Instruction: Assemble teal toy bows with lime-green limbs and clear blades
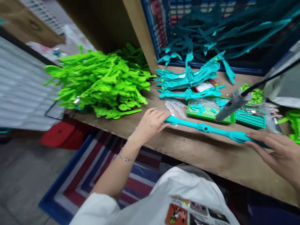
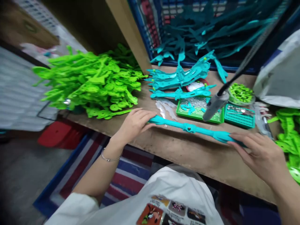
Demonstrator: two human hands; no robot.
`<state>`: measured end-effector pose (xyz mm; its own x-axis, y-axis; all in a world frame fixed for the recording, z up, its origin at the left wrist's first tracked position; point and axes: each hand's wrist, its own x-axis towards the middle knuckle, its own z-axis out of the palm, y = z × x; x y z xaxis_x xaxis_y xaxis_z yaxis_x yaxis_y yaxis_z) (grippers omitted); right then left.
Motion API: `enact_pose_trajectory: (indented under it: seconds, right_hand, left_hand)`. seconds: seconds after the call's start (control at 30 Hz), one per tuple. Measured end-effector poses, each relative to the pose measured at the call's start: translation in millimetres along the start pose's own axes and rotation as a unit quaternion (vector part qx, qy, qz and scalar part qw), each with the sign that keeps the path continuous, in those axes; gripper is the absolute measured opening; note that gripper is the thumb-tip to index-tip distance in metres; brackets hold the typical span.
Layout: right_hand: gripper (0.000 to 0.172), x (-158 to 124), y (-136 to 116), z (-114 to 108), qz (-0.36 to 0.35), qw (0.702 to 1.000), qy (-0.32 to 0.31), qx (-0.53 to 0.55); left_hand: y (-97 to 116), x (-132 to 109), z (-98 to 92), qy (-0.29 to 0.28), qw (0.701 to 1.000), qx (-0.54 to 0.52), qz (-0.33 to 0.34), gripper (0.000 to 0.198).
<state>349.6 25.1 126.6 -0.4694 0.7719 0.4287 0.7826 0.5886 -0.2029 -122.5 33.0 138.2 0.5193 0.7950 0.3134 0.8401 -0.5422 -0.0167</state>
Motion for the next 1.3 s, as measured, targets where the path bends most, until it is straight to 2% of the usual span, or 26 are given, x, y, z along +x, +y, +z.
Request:
enact_pose_trajectory:
  seconds: [0.13, 0.23, 0.33, 0.4, 0.47, 0.53, 0.63, 0.7, 0.77, 0.83, 0.87, 0.93, 1.0, 1.03, 1.1, 1.17, 1.2, 1.27, 1.3]
  right_hand:
    - [0.023, 0.2, -2.7, 0.8, 0.028, 1.0, -0.005, 0.005]
    - [0.025, 1.7, -3.5, 0.9, 0.035, 0.999, 0.01, -0.001]
    - [0.025, 0.7, -4.5, 0.4, 0.044, 0.999, 0.028, 0.007]
    - [0.026, -6.4, -8.9, 2.3, 0.041, 0.998, 0.032, 0.022]
    - [0.028, -21.7, -18.9, 8.7, 0.028, 0.998, 0.032, 0.049]
    - [0.03, -44.2, -34.3, 20.5, 0.027, 0.996, 0.034, 0.073]
    - [0.026, -82.2, -61.1, 44.6, 0.07, 0.993, 0.07, 0.059]
    - [0.024, -103.1, -75.7, 58.7, 0.127, 0.986, 0.098, 0.047]
    - [0.027, -116.1, -85.1, 67.1, 0.197, 0.971, 0.123, 0.047]
    - [0.034, -120.3, -88.5, 69.5, 0.274, 0.941, 0.167, 0.105]
    - [0.038, -119.2, -87.7, 69.3, 0.313, 0.915, 0.195, 0.167]
    - [0.047, -112.9, -81.7, 68.7, 0.369, 0.833, 0.233, 0.339]
    - [0.055, -104.6, -71.8, 70.6, 0.401, 0.738, 0.218, 0.497]
    - [0.055, -101.1, -66.5, 73.2, 0.416, 0.7, 0.197, 0.546]
    - [0.05, -97.6, -57.4, 81.7, 0.451, 0.651, 0.17, 0.587]
    - [0.047, -98.5, -52.4, 92.5, 0.479, 0.63, 0.168, 0.587]
    - [0.047, -100.0, -51.6, 97.6, 0.484, 0.629, 0.165, 0.585]
    - [0.048, -102.6, -52.7, 105.1, 0.476, 0.64, 0.15, 0.584]
    - [0.047, -103.2, -53.8, 106.9, 0.464, 0.652, 0.139, 0.583]
  left_hand:
    - [-20.4, -3.5, 7.5, 0.036, 0.999, -0.01, 0.025, 0.033]
    - [-21.0, 0.9, 15.7, 0.063, 0.998, -0.01, 0.028, 0.027]
    - [-20.6, 0.1, 12.0, 0.066, 0.997, -0.018, 0.028, 0.025]
    - [-19.7, -3.7, 1.8, 0.028, 0.999, -0.036, 0.022, 0.027]
    - [-16.5, -8.6, -8.5, -0.05, 0.997, -0.059, 0.008, 0.031]
    - [-11.2, -12.9, -10.3, -0.136, 0.988, -0.073, -0.012, 0.046]
    - [-1.3, -16.6, 13.1, -0.222, 0.97, -0.1, -0.013, 0.073]
    - [5.7, -18.6, 38.8, -0.267, 0.956, -0.125, 0.001, 0.064]
    - [11.3, -22.7, 61.0, -0.274, 0.954, -0.122, 0.004, 0.046]
    - [13.2, -30.0, 73.7, -0.224, 0.97, -0.094, 0.004, 0.039]
    - [12.3, -34.9, 77.0, -0.183, 0.98, -0.073, 0.0, 0.039]
    - [6.8, -46.4, 80.6, -0.093, 0.995, -0.027, -0.018, 0.041]
    - [-1.9, -58.2, 83.5, -0.008, 0.999, 0.01, -0.031, 0.044]
    - [-6.2, -63.3, 84.8, 0.025, 0.999, 0.022, -0.035, 0.046]
    - [-10.4, -69.3, 84.6, 0.061, 0.997, 0.029, -0.035, 0.052]
    - [-1.6, -67.1, 77.9, 0.063, 0.997, 0.017, -0.043, 0.067]
    - [9.7, -62.1, 71.8, 0.059, 0.997, 0.0, -0.045, 0.078]
    - [47.3, -43.6, 56.7, 0.075, 0.995, -0.048, -0.049, 0.097]
    - [72.3, -30.7, 49.4, 0.087, 0.992, -0.083, -0.032, 0.096]
